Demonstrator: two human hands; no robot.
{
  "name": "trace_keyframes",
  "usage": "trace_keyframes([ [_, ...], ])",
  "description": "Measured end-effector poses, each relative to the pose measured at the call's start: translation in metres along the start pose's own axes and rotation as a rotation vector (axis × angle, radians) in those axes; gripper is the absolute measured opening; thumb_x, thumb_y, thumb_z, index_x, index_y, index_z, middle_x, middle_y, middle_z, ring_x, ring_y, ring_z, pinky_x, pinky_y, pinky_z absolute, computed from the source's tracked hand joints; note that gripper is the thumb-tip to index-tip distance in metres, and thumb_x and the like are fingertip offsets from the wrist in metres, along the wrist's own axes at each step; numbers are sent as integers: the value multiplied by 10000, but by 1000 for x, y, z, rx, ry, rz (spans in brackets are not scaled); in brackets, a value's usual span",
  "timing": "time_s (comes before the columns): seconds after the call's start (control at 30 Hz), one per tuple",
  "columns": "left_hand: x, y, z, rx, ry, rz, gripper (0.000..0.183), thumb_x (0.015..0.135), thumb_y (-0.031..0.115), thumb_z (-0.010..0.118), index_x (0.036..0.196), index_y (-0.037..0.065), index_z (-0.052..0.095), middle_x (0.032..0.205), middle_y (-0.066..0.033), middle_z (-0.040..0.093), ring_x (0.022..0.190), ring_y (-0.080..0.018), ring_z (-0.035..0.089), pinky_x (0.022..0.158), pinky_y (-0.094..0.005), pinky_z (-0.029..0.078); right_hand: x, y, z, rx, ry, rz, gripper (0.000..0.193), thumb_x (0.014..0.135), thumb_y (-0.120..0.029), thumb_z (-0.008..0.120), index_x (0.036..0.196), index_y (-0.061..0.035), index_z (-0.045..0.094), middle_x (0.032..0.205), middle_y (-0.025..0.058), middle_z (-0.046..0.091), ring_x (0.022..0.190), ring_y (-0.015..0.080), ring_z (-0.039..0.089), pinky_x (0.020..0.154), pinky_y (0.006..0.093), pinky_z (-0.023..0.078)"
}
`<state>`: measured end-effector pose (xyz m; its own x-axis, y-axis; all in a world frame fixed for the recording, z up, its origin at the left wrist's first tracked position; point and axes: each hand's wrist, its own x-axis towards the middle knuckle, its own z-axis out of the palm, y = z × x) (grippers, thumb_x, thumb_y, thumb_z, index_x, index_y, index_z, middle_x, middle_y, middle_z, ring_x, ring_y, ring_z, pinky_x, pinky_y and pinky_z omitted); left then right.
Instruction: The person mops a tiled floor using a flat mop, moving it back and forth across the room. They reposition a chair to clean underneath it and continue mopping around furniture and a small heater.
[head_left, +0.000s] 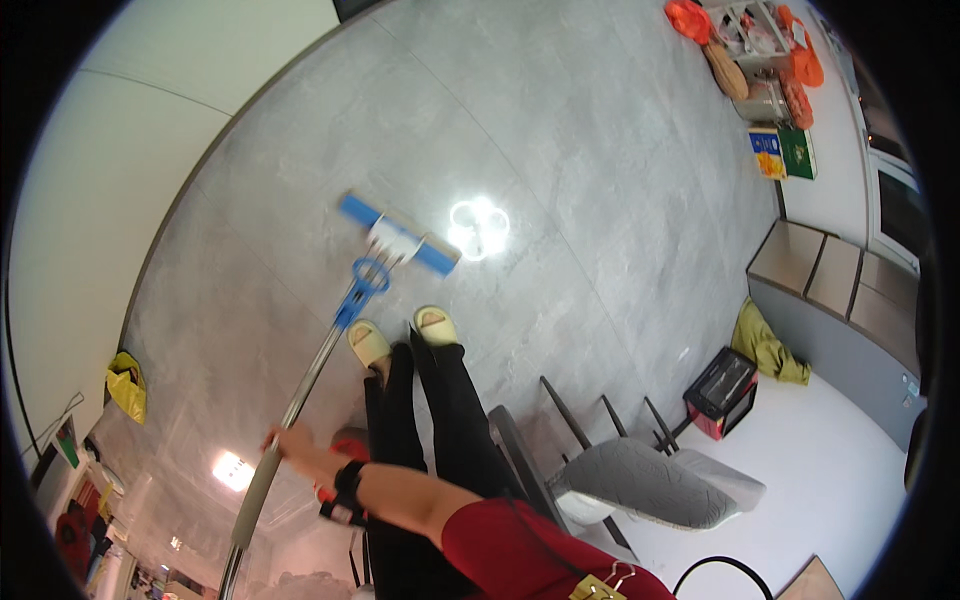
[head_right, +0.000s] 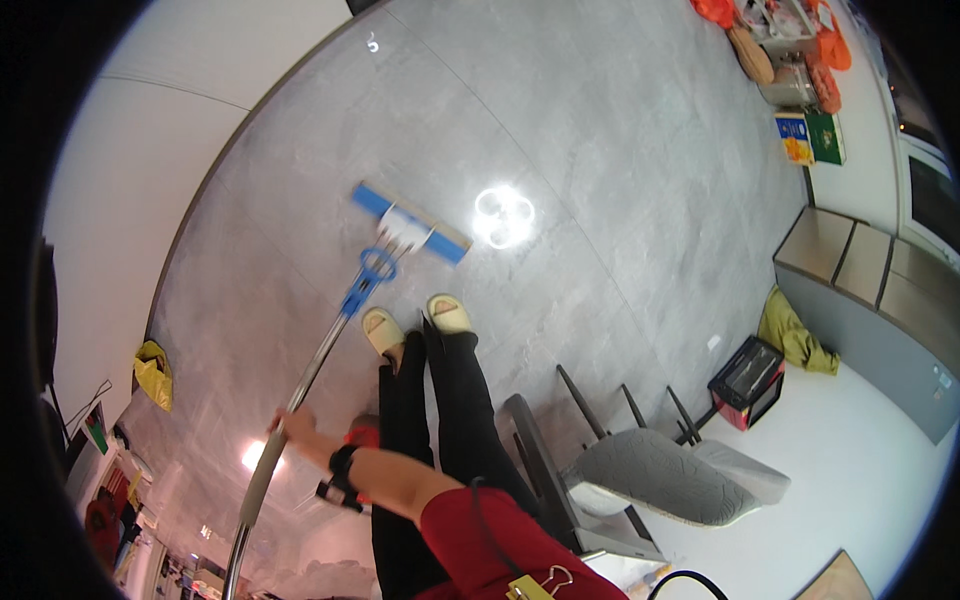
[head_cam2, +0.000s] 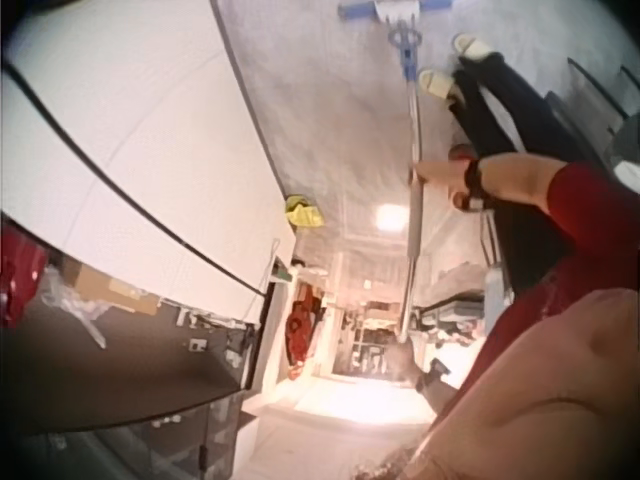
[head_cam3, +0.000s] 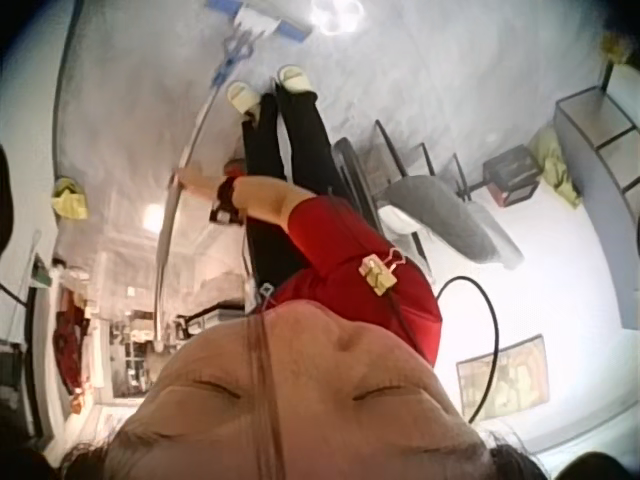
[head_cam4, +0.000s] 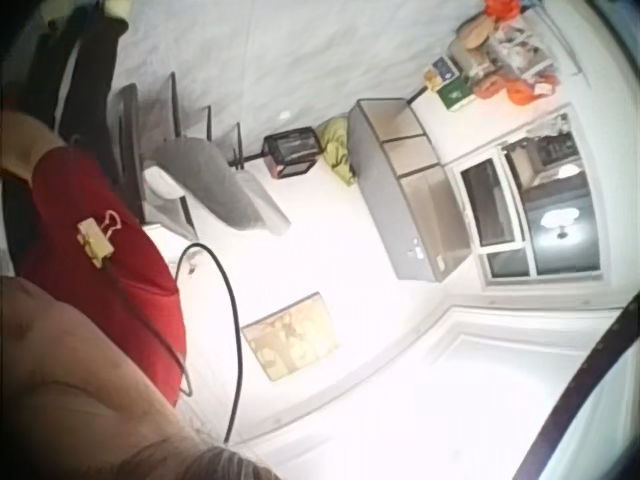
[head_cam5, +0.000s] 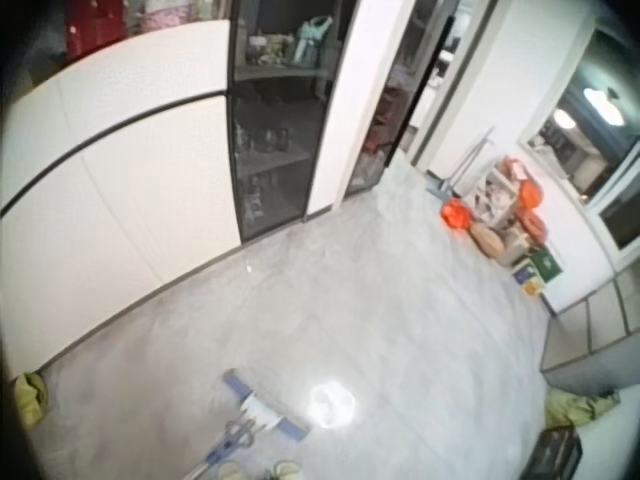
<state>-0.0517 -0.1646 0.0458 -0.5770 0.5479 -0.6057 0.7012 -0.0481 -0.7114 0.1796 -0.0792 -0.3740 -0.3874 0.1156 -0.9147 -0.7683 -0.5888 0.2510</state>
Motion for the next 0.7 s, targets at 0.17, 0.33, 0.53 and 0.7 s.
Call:
trace_keyframes([
  [0.17, 52, 189, -24, -323, 419, 375, 172, 619, 160, 656, 710, 48, 563, 607, -191, 545, 617, -397, 545, 542, -475, 412, 25, -189, -123, -224, 143, -505, 209, 868, -164, 449, 776, -7, 552, 683, 159, 594, 575, 281, 596, 522, 394, 491],
  [0.33, 36, 366, -83, -525, 409, 650, 166, 623, 169, 649, 708, 72, 544, 587, -150, 546, 586, -359, 560, 507, -451, 420, -26, -348, -240, -106, 521, -816, 213, 846, -165, 553, 833, 44, 513, 634, 122, 547, 526, 217, 554, 478, 347, 481],
  [0.53, 33, 396, -130, -623, 422, 940, 189, 702, 205, 631, 710, 63, 506, 633, -133, 555, 609, -344, 564, 535, -428, 432, -50, -356, -267, 277, 709, -804, 164, 809, -110, 524, 717, 21, 485, 608, 146, 522, 506, 243, 539, 460, 378, 482],
  [0.7, 90, 251, -94, -504, 460, 695, 217, 575, 149, 694, 683, 70, 522, 596, -139, 521, 599, -355, 537, 532, -440, 402, 4, -212, -174, 270, 477, -503, 253, 789, -211, 526, 599, -61, 455, 516, 101, 453, 422, 240, 454, 398, 388, 393],
])
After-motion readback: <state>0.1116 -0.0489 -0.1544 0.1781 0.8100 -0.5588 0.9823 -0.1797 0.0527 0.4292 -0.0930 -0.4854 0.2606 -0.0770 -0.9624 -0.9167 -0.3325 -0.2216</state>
